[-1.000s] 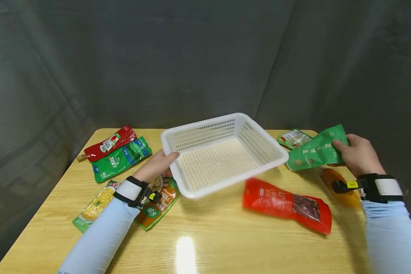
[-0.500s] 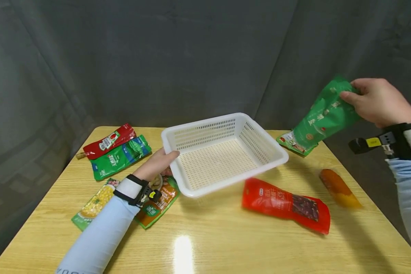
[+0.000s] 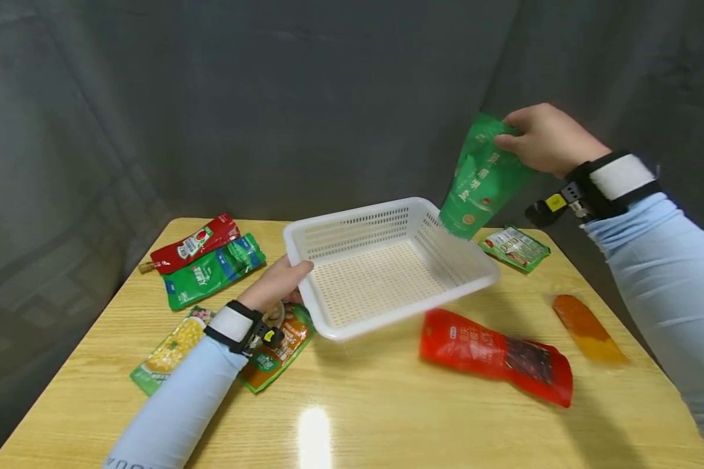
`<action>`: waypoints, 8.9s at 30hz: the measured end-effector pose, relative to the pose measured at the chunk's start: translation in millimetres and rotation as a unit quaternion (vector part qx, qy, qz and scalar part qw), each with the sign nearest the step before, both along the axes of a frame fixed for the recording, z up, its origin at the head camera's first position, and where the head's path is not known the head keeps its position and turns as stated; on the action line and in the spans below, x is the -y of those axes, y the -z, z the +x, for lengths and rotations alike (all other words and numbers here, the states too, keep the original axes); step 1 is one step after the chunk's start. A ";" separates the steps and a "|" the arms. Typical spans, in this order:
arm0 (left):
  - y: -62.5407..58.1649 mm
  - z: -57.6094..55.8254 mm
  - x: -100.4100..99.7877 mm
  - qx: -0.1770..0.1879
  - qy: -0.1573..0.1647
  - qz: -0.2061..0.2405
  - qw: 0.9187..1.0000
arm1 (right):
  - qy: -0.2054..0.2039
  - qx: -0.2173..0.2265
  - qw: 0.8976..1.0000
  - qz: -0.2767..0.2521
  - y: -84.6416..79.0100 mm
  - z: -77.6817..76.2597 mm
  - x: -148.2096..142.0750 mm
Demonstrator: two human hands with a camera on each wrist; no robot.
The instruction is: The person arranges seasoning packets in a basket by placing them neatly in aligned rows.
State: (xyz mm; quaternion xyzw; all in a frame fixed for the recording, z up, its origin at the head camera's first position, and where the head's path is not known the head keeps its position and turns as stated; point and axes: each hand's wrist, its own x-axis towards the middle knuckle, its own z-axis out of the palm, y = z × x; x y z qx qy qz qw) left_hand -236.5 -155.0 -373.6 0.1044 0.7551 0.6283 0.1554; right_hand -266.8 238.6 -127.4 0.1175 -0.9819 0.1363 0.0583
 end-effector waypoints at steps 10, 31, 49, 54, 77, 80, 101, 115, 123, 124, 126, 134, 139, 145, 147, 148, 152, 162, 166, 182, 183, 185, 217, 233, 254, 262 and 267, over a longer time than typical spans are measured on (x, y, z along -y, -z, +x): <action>-1.2 2.4 -2.7 -0.013 -0.015 -0.024 1.000 | -0.030 0.004 0.999 -0.034 51.0 -34.0 31.5; -3.3 8.2 -3.9 -0.016 -0.016 -0.029 0.999 | -0.024 0.015 0.999 -0.025 100.6 -59.9 45.0; -6.8 12.3 -5.0 -0.015 -0.003 -0.020 1.000 | -0.021 0.028 0.999 -0.016 118.3 -59.4 49.4; -7.1 11.6 -4.1 -0.013 -0.005 -0.019 1.000 | -0.015 0.022 1.000 -0.014 120.7 -59.8 51.0; -4.2 10.8 -4.8 -0.001 -0.012 -0.020 1.000 | 0.036 -0.023 0.998 -0.038 132.1 -56.8 58.2; -3.7 10.0 -4.8 0.001 -0.013 -0.020 1.000 | 0.041 -0.019 0.998 -0.039 132.3 -57.0 57.6; -2.9 4.9 -7.2 -0.003 -0.007 -0.018 1.000 | 0.051 0.026 0.997 -0.044 130.6 -57.2 58.9; 0.5 -0.7 -8.4 -0.015 0.000 -0.021 1.000 | 0.052 0.038 0.994 -0.088 107.4 -47.2 40.7; 1.3 -4.6 -8.0 -0.015 0.002 -0.021 1.000 | 0.058 0.036 0.987 -0.145 95.3 -36.8 22.8; 1.6 -5.1 -7.7 -0.016 0.004 -0.019 1.000 | 0.059 0.035 0.986 -0.150 94.9 -34.6 20.8; 2.0 -6.1 -7.2 -0.017 0.006 -0.016 1.000 | 0.059 0.032 0.985 -0.159 94.8 -29.9 16.9; 1.6 -8.8 -4.9 -0.017 -0.002 -0.023 1.000 | 0.058 -0.002 0.983 -0.171 101.4 -7.1 -0.7; 2.6 -10.0 -3.8 -0.016 0.003 -0.009 1.000 | 0.060 -0.030 0.984 -0.167 109.3 11.4 -14.0; -0.3 -9.6 -2.8 -0.015 0.002 -0.013 1.000 | 0.056 -0.073 0.982 -0.164 117.8 38.5 -28.8; -1.3 -9.5 -2.5 -0.016 0.000 -0.018 1.000 | 0.056 -0.084 0.981 -0.163 121.2 48.5 -33.7; -1.5 -9.7 -2.3 -0.016 -0.001 -0.020 1.000 | 0.057 -0.091 0.982 -0.158 122.9 53.7 -36.3; -2.3 -9.4 -2.0 -0.018 -0.002 -0.023 1.000 | 0.061 -0.105 0.983 -0.135 130.0 73.8 -46.0; -3.4 -9.2 -0.7 -0.015 -0.002 -0.023 1.000 | 0.011 -0.010 0.999 -0.046 161.5 107.8 -66.2; -3.0 -9.2 -0.1 -0.016 0.000 -0.021 1.000 | -0.022 0.053 0.998 -0.015 187.1 111.1 -67.5; -1.8 -6.9 -0.2 -0.019 -0.002 -0.032 0.999 | -0.052 0.208 0.976 0.024 224.7 118.5 -63.1; -2.3 -6.5 -0.1 -0.019 0.000 -0.029 0.999 | -0.050 0.208 0.977 0.025 225.0 119.0 -62.3; -2.9 -6.0 -0.1 -0.019 0.001 -0.028 0.999 | -0.049 0.208 0.977 0.022 225.2 119.7 -61.2; 0.6 -7.9 -0.5 -0.023 -0.005 -0.044 0.999 | -0.056 0.317 0.945 -0.065 216.9 117.4 -58.6; -0.5 -6.0 -1.1 -0.024 -0.001 -0.040 0.999 | -0.188 0.256 0.947 -0.039 188.2 137.9 -53.2; 1.4 -6.8 -0.5 -0.023 -0.002 -0.033 0.999 | -0.124 0.107 0.963 -0.213 127.7 153.9 -43.7; 1.0 -7.0 -1.5 -0.023 0.002 -0.036 0.999 | -0.024 0.031 0.972 -0.230 113.9 152.1 -39.1; -0.1 -6.8 -2.5 -0.025 0.000 -0.038 0.999 | -0.006 0.027 0.931 -0.363 113.1 148.6 -27.9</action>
